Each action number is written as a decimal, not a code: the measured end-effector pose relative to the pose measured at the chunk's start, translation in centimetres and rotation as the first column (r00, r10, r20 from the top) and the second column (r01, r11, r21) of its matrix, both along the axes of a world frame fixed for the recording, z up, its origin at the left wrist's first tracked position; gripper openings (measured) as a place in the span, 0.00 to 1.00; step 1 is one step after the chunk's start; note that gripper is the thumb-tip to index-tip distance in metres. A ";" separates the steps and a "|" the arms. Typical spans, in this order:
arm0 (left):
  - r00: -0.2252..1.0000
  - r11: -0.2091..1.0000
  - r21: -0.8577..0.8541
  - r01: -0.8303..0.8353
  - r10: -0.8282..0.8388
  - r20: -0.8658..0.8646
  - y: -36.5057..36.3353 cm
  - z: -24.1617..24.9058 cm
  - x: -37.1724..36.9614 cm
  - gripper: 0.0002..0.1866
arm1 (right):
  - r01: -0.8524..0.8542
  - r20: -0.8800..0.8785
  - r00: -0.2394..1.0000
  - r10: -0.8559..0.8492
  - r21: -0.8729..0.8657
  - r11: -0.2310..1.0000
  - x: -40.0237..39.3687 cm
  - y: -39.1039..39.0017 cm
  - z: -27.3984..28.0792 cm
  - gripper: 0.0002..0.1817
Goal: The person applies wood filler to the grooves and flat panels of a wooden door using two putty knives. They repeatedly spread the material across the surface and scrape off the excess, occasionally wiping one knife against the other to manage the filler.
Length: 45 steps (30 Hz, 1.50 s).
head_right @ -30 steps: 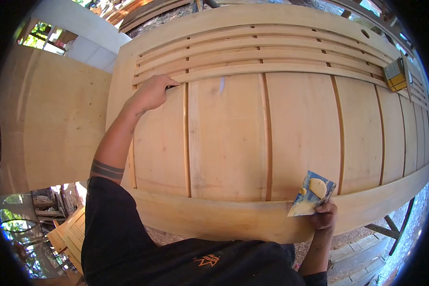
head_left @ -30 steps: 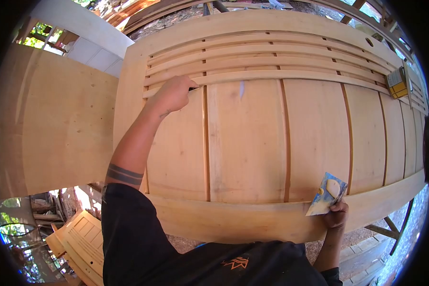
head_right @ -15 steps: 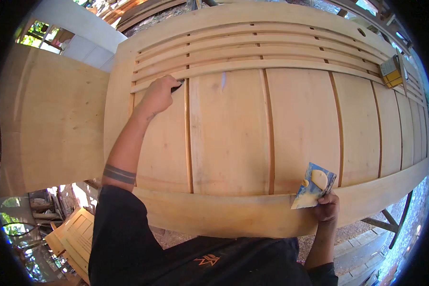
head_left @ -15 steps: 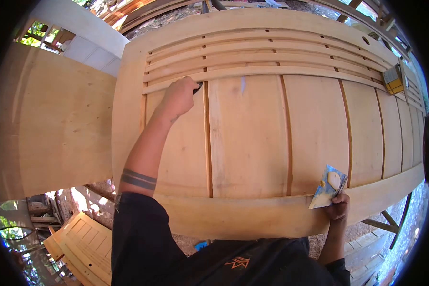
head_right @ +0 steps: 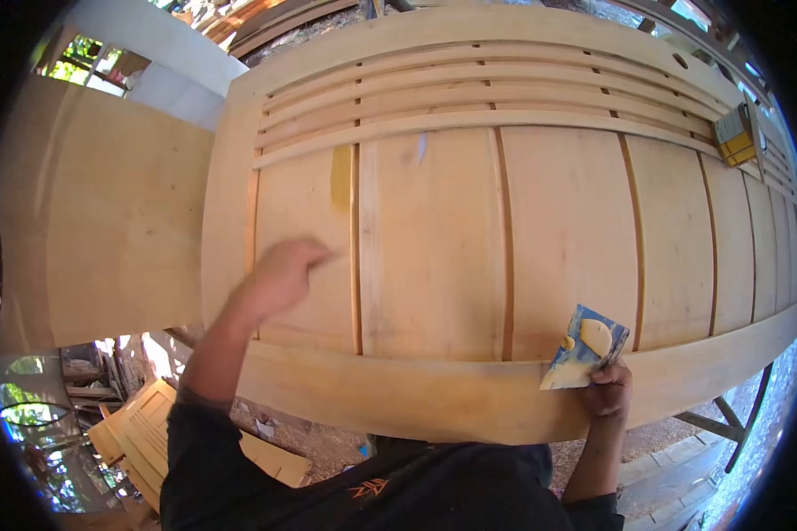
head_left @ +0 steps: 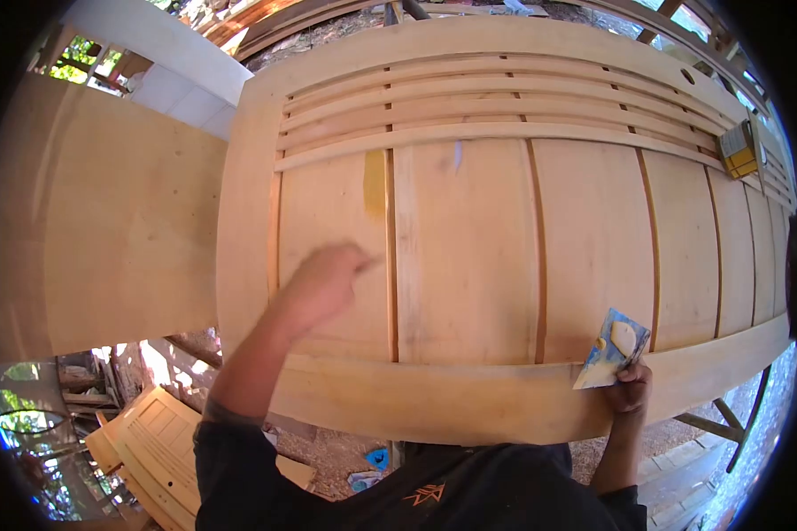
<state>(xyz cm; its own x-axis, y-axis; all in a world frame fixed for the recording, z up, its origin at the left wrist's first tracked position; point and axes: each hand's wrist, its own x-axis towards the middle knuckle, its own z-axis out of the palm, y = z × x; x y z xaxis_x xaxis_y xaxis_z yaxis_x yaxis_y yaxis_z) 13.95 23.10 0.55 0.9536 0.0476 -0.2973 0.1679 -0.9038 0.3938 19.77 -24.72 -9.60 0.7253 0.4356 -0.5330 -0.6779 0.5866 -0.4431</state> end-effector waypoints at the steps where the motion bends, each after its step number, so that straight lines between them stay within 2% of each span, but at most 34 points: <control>1: 0.995 1.000 0.013 -0.014 0.013 0.094 1.3 0.6 2.0 0.22 | 0.011 -0.006 1.000 -0.011 -0.002 1.000 -0.2 0.1 0.0 0.40; 4: 0.962 0.999 0.038 0.039 -0.048 0.269 5.8 -0.6 8.1 0.25 | -0.058 0.006 0.998 0.058 -0.011 0.998 -0.1 -0.2 0.0 0.39; 6: 0.992 0.998 0.059 -0.002 -0.005 0.125 7.7 -2.1 11.0 0.26 | -0.043 -0.019 0.999 0.042 -0.021 0.999 -0.2 -0.6 -0.5 0.38; 11: 0.995 0.992 0.117 0.043 -0.053 0.079 9.0 -3.3 14.3 0.25 | -0.019 -0.031 0.999 0.020 0.006 1.000 -0.1 -0.1 -0.1 0.40; 21: 0.990 0.976 0.165 0.141 -0.140 -0.017 10.0 -3.3 16.4 0.24 | -0.039 -0.042 0.998 0.039 0.006 0.999 0.1 -0.4 -0.2 0.39; 23: 0.987 0.989 0.105 0.100 -0.086 -0.135 9.4 -3.4 16.1 0.23 | -0.057 -0.012 0.998 0.057 -0.004 0.998 0.1 -1.0 -0.7 0.38; 25: 0.984 0.994 0.090 0.055 -0.039 -0.175 8.6 -3.1 14.7 0.22 | -0.074 -0.008 0.997 0.074 -0.002 0.997 0.1 -1.3 -0.9 0.38; 28: 0.986 0.975 0.152 0.160 -0.149 -0.076 6.2 -3.2 10.1 0.20 | -0.059 -0.036 0.998 0.060 0.006 0.998 0.2 -1.6 -0.9 0.38; 29: 0.996 0.989 0.120 0.084 -0.079 -0.048 5.3 -3.5 8.4 0.19 | -0.044 -0.052 0.998 0.044 0.012 0.999 0.1 -1.6 -1.1 0.37; 33: 0.999 0.994 0.099 0.040 -0.040 0.001 1.0 -3.3 1.9 0.19 | -0.124 -0.009 0.992 0.124 0.043 0.991 0.3 -2.2 -1.6 0.35; 35: 0.996 0.984 0.151 0.090 -0.089 -0.012 -0.9 -3.3 -1.2 0.21 | -0.109 -0.004 0.994 0.109 0.028 0.994 0.2 -2.1 -1.3 0.37; 39: 1.000 0.988 0.155 0.001 -0.003 0.016 -5.5 -2.6 -7.1 0.24 | -0.092 0.004 0.996 0.092 0.028 0.995 0.2 -1.9 -1.2 0.38; 42: 0.998 0.980 0.197 -0.002 0.014 -0.058 -8.0 -2.2 -10.9 0.25 | -0.074 0.008 0.997 0.073 0.031 0.997 0.1 -2.1 -1.5 0.38; 45: 0.963 1.000 -0.008 0.029 -0.030 -0.269 -5.4 0.0 -9.5 0.27 | -0.069 0.010 0.998 0.069 -0.004 0.998 0.0 -2.4 -1.7 0.38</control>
